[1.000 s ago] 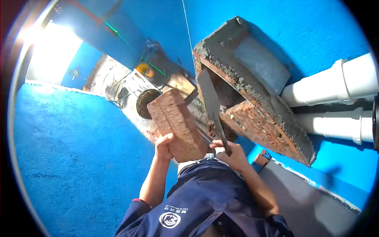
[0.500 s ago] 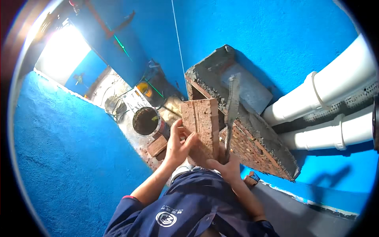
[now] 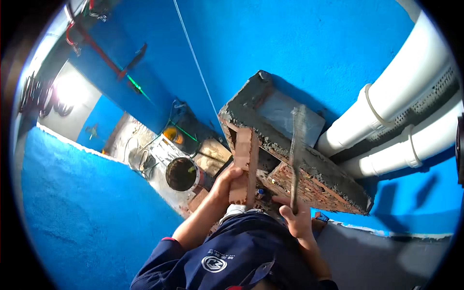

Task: The person applies mortar to a brick structure using a trowel, places bricks onto the mortar, and taps them into alignment with the tool.

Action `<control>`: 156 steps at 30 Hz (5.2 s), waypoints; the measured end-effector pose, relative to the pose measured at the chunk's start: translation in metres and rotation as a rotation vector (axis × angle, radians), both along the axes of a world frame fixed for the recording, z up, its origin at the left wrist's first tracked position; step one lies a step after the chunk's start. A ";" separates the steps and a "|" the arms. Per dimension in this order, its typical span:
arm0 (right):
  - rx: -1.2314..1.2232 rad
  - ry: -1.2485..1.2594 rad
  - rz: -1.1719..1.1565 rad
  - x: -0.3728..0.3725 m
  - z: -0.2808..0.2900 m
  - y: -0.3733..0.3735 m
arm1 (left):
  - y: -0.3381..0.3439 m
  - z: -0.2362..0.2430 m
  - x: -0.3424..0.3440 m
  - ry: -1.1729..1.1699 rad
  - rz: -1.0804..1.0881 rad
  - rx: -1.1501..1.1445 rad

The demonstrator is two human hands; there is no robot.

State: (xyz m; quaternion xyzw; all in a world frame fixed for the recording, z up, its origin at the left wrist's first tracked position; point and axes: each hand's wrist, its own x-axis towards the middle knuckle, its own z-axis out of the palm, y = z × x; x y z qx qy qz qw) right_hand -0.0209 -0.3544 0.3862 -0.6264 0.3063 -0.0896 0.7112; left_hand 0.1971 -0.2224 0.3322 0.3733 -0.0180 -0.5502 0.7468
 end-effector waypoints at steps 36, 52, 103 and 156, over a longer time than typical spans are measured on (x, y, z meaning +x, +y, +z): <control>-0.144 0.475 -0.525 -0.030 -0.073 0.055 | -0.183 -0.001 0.215 -1.686 -0.177 0.995; -0.215 0.471 -0.404 -0.026 -0.064 0.048 | -0.185 -0.005 0.218 -1.674 -0.143 0.969; -0.913 -0.130 -0.097 0.204 -0.067 -0.070 | 0.002 -0.085 0.106 -1.276 0.231 0.484; -0.456 0.156 -0.176 0.220 -0.018 -0.037 | -0.080 -0.047 0.158 -2.021 0.342 0.409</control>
